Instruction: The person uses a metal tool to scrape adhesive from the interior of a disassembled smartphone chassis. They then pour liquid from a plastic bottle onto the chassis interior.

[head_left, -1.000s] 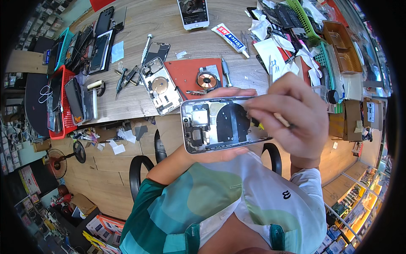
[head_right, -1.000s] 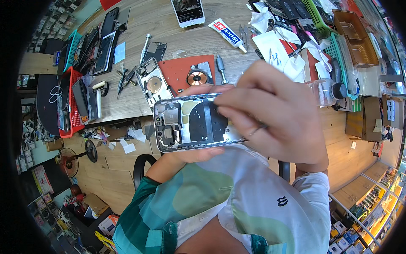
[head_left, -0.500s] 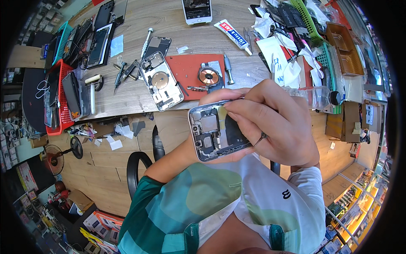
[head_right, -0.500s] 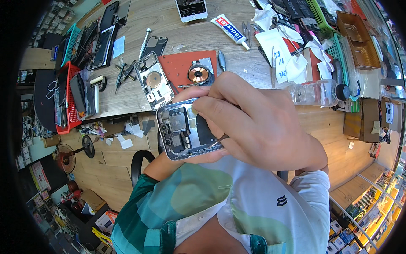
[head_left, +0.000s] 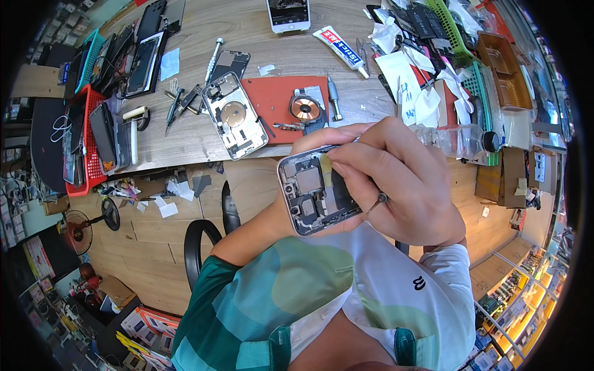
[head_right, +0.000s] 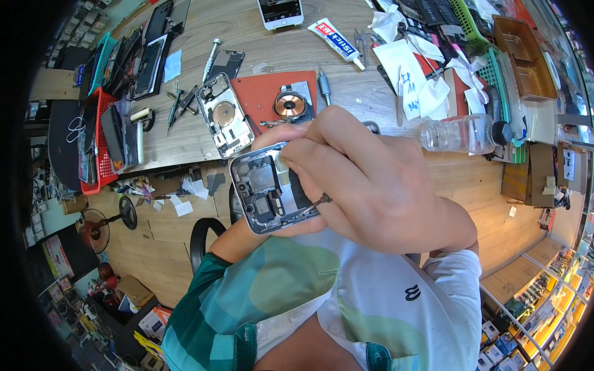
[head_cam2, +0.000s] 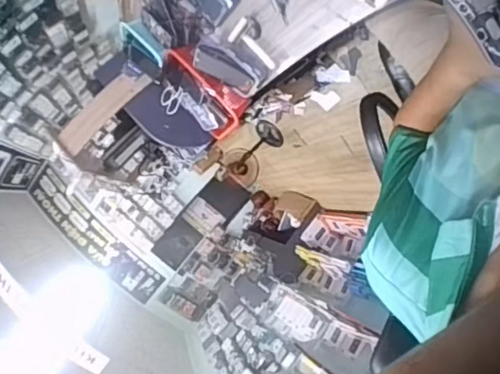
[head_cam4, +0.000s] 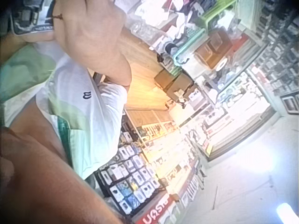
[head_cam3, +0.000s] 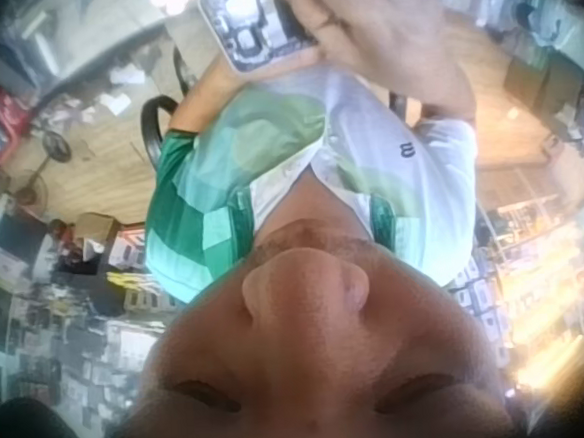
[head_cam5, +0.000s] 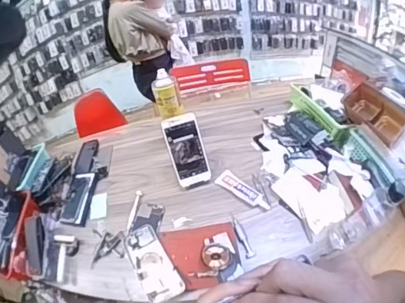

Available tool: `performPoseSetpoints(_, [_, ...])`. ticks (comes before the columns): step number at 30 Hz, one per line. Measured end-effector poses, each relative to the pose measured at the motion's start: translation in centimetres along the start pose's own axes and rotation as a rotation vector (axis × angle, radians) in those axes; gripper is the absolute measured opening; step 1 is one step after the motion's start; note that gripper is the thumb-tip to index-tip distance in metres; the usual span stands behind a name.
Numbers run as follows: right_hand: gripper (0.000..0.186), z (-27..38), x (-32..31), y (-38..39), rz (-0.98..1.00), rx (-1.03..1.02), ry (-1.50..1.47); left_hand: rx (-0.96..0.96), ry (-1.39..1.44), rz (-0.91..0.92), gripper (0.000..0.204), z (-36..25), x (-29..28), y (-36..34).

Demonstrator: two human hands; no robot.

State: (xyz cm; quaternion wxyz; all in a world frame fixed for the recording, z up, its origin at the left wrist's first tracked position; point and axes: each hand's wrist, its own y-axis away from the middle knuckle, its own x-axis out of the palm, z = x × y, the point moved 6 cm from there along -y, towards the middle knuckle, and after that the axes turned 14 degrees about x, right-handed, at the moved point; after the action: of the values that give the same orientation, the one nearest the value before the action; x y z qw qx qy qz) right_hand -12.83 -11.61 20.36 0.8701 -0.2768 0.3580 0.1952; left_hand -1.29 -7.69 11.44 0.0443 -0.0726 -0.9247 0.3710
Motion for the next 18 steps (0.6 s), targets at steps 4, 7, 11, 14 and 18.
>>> performPoseSetpoints(4, [0.021,-0.1,0.1,0.0,0.009,0.021,0.011,-0.042,0.115,-0.047,0.097,0.7,0.1,0.8])
performPoseSetpoints(7, [0.019,0.3,0.0,0.1,0.016,0.041,0.043,-0.034,0.124,-0.054,0.097,0.8,0.1,0.6])
performPoseSetpoints(11, [0.017,0.0,0.2,0.2,0.023,0.063,0.004,-0.065,0.133,-0.069,0.099,1.1,0.0,1.0])
performPoseSetpoints(14, [0.017,-0.2,0.4,0.1,0.031,0.061,-0.027,-0.056,0.125,-0.082,0.101,1.2,-0.1,1.3])
performPoseSetpoints(18, [0.016,-0.4,0.7,-0.1,0.051,0.061,-0.057,-0.142,0.173,-0.076,0.103,1.4,-0.2,1.7])
